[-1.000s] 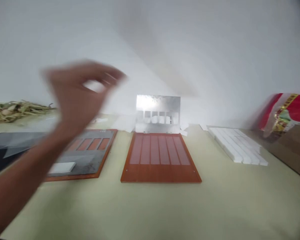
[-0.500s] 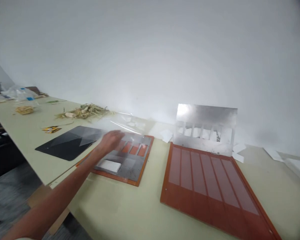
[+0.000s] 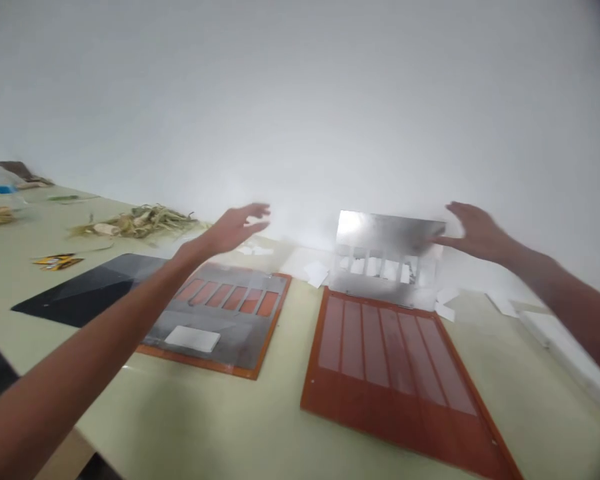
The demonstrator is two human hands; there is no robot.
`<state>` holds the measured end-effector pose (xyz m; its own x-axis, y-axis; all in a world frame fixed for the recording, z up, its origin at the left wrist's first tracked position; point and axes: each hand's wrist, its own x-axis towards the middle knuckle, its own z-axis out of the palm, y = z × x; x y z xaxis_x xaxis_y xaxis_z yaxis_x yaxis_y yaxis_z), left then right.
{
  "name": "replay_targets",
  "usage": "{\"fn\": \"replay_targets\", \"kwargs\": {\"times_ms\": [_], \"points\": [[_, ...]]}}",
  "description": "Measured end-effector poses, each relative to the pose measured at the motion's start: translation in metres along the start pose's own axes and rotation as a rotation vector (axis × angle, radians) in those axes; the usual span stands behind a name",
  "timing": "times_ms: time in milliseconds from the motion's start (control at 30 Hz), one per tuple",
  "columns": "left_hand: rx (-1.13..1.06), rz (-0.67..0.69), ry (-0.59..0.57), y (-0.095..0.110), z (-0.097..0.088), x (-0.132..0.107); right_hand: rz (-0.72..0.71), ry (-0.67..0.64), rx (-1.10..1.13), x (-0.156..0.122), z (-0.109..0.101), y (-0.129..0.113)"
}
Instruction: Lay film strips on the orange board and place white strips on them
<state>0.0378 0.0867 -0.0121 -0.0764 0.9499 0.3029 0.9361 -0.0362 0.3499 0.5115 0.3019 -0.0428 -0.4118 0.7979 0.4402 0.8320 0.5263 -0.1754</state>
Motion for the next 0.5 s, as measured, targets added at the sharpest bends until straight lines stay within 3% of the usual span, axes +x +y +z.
{"fn": "replay_targets", "kwargs": {"times_ms": [67, 133, 267, 400, 500], "points": [[-0.121, 0.015, 0.071, 0.033, 0.005, 0.048, 0.026, -0.064, -0.020, 0.046, 0.011, -0.003], [-0.220, 0.016, 0.036, 0.062, 0.018, 0.098, 0.077, -0.102, -0.021, 0.070, 0.024, -0.006], [-0.274, 0.062, -0.022, 0.105, 0.061, 0.170, 0.101, -0.090, -0.004, 0.066, 0.039, -0.004], [-0.211, 0.125, -0.126, 0.124, 0.094, 0.194, 0.071, -0.120, 0.004, 0.048, 0.030, -0.005], [-0.151, 0.185, -0.194, 0.129, 0.096, 0.192, 0.066, -0.089, -0.017, 0.042, 0.009, -0.015]]}}
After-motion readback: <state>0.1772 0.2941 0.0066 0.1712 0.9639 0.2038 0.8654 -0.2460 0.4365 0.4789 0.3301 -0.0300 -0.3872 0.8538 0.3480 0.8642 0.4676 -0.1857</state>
